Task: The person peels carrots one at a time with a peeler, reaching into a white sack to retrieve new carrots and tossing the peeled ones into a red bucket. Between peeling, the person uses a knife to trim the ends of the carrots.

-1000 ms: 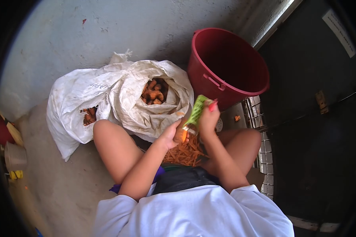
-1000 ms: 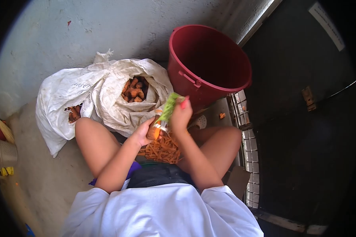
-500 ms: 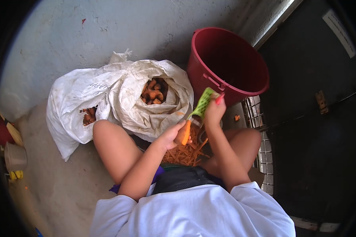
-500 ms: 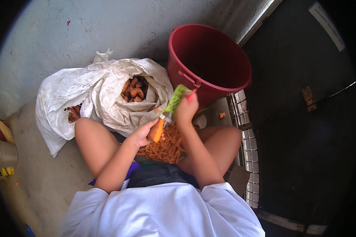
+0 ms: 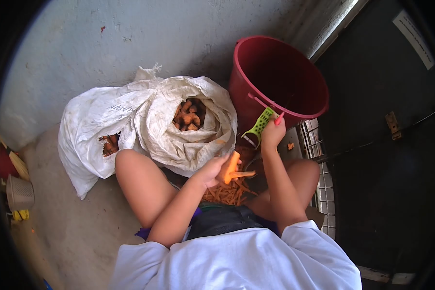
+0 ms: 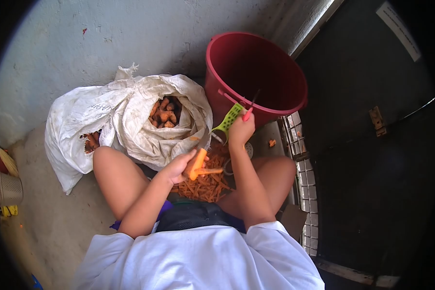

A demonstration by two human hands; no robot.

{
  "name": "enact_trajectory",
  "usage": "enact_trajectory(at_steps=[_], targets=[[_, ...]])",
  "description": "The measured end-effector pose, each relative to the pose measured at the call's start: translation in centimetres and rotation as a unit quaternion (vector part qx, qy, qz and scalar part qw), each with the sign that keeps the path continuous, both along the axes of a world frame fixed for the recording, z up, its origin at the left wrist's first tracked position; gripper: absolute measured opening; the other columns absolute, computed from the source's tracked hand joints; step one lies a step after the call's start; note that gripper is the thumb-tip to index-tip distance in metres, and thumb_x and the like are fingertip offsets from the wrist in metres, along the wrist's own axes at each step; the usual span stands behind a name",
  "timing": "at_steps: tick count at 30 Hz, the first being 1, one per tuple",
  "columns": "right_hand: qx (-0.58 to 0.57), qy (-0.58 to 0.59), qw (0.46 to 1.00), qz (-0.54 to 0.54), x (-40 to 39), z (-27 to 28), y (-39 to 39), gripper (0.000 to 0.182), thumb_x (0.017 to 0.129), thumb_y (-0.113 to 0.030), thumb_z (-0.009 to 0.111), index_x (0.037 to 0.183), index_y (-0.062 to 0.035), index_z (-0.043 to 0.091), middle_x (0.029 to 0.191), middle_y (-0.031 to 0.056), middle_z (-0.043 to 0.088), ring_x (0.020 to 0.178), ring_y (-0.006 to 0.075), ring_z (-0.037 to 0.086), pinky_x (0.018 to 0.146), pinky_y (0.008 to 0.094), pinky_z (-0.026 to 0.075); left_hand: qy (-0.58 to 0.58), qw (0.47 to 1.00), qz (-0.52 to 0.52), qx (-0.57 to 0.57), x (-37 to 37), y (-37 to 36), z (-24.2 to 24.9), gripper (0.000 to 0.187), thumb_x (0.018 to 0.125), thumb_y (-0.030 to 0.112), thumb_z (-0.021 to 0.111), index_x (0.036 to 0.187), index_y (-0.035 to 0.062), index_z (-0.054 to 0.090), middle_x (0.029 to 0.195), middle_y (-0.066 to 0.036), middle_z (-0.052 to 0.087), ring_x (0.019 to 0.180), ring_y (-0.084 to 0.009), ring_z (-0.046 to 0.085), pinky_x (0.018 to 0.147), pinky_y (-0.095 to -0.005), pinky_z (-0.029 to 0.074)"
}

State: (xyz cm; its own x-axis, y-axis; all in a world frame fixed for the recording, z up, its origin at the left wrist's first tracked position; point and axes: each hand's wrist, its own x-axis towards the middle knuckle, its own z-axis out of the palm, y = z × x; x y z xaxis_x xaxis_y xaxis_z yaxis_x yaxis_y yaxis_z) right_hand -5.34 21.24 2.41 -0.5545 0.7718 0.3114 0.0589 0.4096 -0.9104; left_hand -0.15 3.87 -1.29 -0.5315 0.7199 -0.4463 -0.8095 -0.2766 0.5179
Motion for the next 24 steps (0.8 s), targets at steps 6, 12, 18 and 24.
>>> enact_trajectory(at_steps=[6, 12, 18, 24], targets=[[-0.089, -0.006, 0.98, 0.178, 4.6, -0.7, -6.6, 0.017, 0.083, -0.014, 0.047, 0.075, 0.0006, 0.05, 0.057, 0.007, 0.047, 0.055, 0.0097, 0.041, 0.051, 0.027, 0.037, -0.072, 0.989, 0.061, 0.111, -0.8, 0.0, -2.0, 0.032, 0.089, 0.029, 0.036, 0.104, 0.0029, 0.047, 0.092, -0.008, 0.055, 0.078, -0.019, 0.055, 0.066, -0.0317, 0.047], [-0.006, -0.018, 0.991, 0.13, 4.0, -1.9, -5.6, 0.017, 0.082, -0.015, 0.048, 0.076, 0.0006, 0.05, 0.058, 0.0154, 0.05, 0.053, 0.0176, 0.046, 0.053, 0.0316, 0.04, 0.012, 0.995, -0.002, 0.101, -1.2, -0.6, -1.7, 0.032, 0.09, 0.029, 0.034, 0.107, 0.0048, 0.046, 0.092, -0.007, 0.056, 0.075, -0.0191, 0.057, 0.062, -0.0334, 0.049], [-0.128, 0.068, 0.989, 0.001, 0.1, -0.7, 0.9, 0.02, 0.084, -0.015, 0.046, 0.07, -0.0004, 0.048, 0.053, 0.0049, 0.047, 0.05, 0.0116, 0.038, 0.048, 0.027, 0.034, -0.027, 0.997, -0.046, 0.058, 0.5, -0.4, -0.3, 0.033, 0.089, 0.033, 0.035, 0.099, 0.0048, 0.048, 0.082, -0.007, 0.055, 0.067, -0.0163, 0.054, 0.058, -0.0304, 0.046], [-0.147, 0.025, 0.967, 0.206, 4.9, -0.1, -6.7, 0.019, 0.085, -0.015, 0.046, 0.074, -0.0002, 0.049, 0.058, 0.0025, 0.048, 0.054, 0.0079, 0.043, 0.05, 0.0254, 0.037, -0.115, 0.985, 0.074, 0.103, -0.5, 0.6, -0.4, 0.03, 0.088, 0.029, 0.035, 0.1, 0.0056, 0.05, 0.089, -0.007, 0.057, 0.078, -0.0172, 0.056, 0.066, -0.0322, 0.048]])
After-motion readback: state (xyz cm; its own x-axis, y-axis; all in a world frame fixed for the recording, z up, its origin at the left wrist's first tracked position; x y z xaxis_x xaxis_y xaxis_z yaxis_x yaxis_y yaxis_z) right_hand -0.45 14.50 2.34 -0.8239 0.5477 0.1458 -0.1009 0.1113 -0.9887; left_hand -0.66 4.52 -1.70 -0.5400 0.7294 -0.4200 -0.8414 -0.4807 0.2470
